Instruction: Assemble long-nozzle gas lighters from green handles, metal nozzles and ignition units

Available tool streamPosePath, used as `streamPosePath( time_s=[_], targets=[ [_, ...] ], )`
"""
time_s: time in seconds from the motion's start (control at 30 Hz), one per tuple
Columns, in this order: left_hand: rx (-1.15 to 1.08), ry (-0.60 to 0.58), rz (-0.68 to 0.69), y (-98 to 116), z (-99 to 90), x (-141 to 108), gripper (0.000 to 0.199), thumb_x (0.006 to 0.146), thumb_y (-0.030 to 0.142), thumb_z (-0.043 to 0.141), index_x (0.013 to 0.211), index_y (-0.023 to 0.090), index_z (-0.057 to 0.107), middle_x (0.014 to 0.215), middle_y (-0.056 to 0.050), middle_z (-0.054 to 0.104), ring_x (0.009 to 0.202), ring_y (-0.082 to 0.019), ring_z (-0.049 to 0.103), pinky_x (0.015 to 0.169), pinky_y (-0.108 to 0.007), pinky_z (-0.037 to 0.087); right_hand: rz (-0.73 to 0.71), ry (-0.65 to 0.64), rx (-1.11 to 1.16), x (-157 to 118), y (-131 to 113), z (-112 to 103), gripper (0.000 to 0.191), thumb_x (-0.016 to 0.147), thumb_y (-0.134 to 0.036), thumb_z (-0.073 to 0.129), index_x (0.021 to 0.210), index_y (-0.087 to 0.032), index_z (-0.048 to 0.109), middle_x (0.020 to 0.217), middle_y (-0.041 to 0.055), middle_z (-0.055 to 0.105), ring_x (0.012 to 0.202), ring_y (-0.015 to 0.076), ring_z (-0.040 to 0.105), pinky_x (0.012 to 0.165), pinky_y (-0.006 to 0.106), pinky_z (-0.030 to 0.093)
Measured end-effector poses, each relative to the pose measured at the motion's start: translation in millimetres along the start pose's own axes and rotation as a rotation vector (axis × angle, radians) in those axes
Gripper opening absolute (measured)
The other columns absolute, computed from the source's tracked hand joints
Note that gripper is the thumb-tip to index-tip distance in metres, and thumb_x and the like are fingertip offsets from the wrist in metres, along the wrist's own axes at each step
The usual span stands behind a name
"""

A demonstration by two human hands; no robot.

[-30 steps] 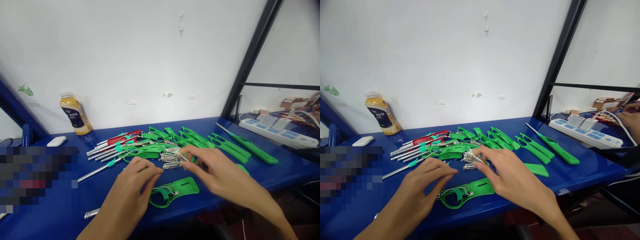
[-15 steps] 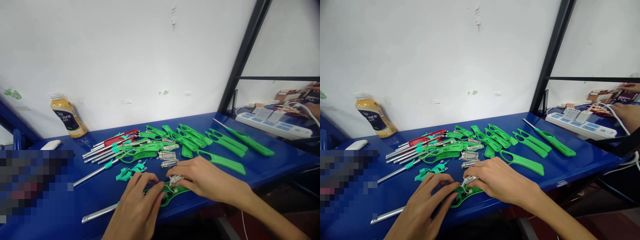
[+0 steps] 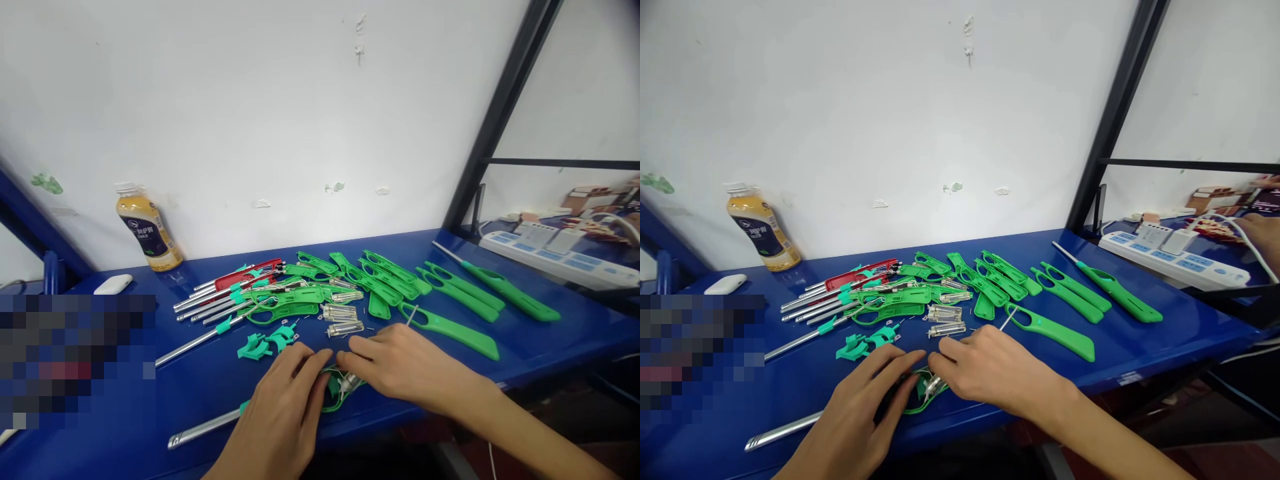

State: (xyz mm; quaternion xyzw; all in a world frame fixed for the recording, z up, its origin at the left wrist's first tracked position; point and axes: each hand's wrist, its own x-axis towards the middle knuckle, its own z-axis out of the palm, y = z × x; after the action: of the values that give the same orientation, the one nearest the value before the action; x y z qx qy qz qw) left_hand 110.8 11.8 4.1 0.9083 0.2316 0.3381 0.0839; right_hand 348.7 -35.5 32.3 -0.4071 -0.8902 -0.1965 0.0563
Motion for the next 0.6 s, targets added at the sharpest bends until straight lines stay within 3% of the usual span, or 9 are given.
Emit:
streamPosePath(
  time_s=[0.13, 0.33, 0.6],
  targets=[
    [0.005, -0.027, -0.017, -0.9, -0.6, 2.6, 0.029, 0.110, 0.014, 0.044, 0.127, 0.021, 0.066, 0.106, -0.006, 0.069, 0.090, -0.019, 0.075, 0.077, -0.031, 0.063, 0.004, 0.022, 0.005, 0.5, -0.8, 1.3, 0.013, 0.109, -0.010, 0.055, 0.113, -0.018, 0.065, 0.083, -0.0010, 0.065, 0.055, 0.0142, 0.050, 0.050, 0.038, 0.015],
    [-0.001, -0.086, -0.063, 3.2, -1.1, 14.7, 0.031, 0.109, 0.012, 0.042, 0.091, 0.020, 0.066, 0.092, -0.004, 0.065, 0.078, -0.018, 0.070, 0.067, -0.031, 0.057, 0.104, -0.059, 0.122, 0.5, -0.3, -10.4, 0.017, 0.099, -0.007, 0.068, 0.109, -0.022, 0.064, 0.090, -0.0026, 0.069, 0.058, 0.0144, 0.054, 0.051, 0.037, 0.016],
    [-0.021, -0.091, -0.039, 8.8, -2.4, 15.0, 0.028, 0.108, 0.012, 0.042, 0.094, 0.023, 0.064, 0.094, -0.003, 0.067, 0.083, -0.021, 0.068, 0.080, -0.038, 0.058, 0.193, -0.119, 0.226, -1.0, -5.3, -23.2, 0.025, 0.093, -0.003, 0.072, 0.105, -0.023, 0.066, 0.091, -0.0021, 0.071, 0.059, 0.0168, 0.055, 0.054, 0.035, 0.014]
  ],
)
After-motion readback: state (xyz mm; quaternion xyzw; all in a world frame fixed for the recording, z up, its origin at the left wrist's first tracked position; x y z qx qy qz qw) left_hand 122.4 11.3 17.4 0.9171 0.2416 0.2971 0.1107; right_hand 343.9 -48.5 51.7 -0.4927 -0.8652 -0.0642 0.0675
